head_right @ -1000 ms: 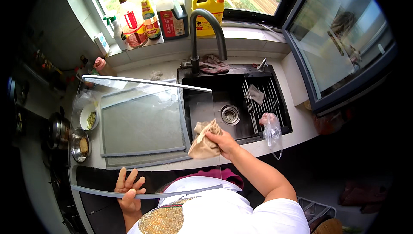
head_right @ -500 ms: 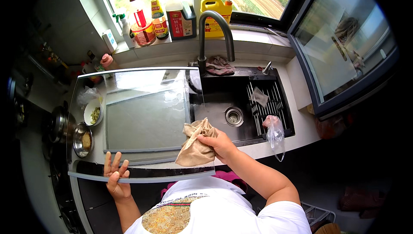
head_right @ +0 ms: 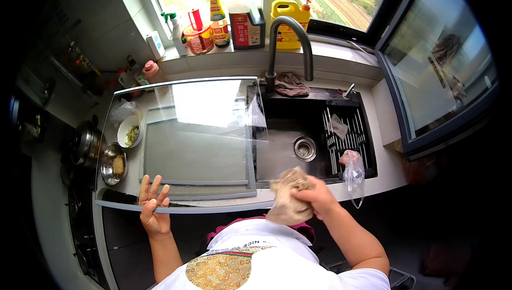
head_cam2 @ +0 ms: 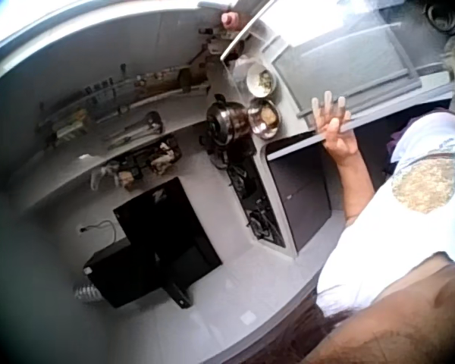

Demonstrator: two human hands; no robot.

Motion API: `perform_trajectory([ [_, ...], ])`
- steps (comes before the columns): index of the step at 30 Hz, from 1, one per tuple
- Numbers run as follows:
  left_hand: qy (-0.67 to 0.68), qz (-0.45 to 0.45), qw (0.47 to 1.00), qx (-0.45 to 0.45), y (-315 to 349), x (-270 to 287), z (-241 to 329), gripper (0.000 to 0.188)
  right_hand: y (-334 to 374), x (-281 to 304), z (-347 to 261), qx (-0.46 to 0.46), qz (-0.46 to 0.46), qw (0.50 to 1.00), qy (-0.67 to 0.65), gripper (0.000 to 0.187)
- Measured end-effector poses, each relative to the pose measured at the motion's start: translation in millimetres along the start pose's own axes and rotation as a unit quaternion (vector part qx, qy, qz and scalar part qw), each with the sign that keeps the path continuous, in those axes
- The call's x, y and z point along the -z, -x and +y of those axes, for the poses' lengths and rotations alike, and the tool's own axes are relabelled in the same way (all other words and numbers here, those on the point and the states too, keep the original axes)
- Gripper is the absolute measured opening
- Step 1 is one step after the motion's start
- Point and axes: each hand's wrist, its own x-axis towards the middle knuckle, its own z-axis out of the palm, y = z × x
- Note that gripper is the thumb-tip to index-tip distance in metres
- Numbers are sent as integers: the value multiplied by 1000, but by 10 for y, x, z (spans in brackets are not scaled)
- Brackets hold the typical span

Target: The person rinses a glass shelf in a sink, wipes the adjacent surfaces with a cloth, and then wipes both sides of the glass shelf with the cloth.

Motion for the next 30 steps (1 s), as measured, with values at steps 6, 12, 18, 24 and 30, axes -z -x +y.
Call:
perform_trajectory([
  [6,-40,26,999,-6,7,-132,-23,73,-157,-735,-339,448,-1,794,411,57],
  [12,-7,20,1000,0,-49,-268,-182,76,-427,-1740,290,624,-45,474,620,42],
  [18,-24,28,999,21,54,-261,-131,73,-332,-1164,215,652,21,419,632,30],
  [24,-24,27,999,11,85,-287,-86,73,-271,-555,139,622,69,404,668,25],
  [30,-64,20,997,28,172,-591,-202,75,-356,-1322,215,638,57,432,635,32],
])
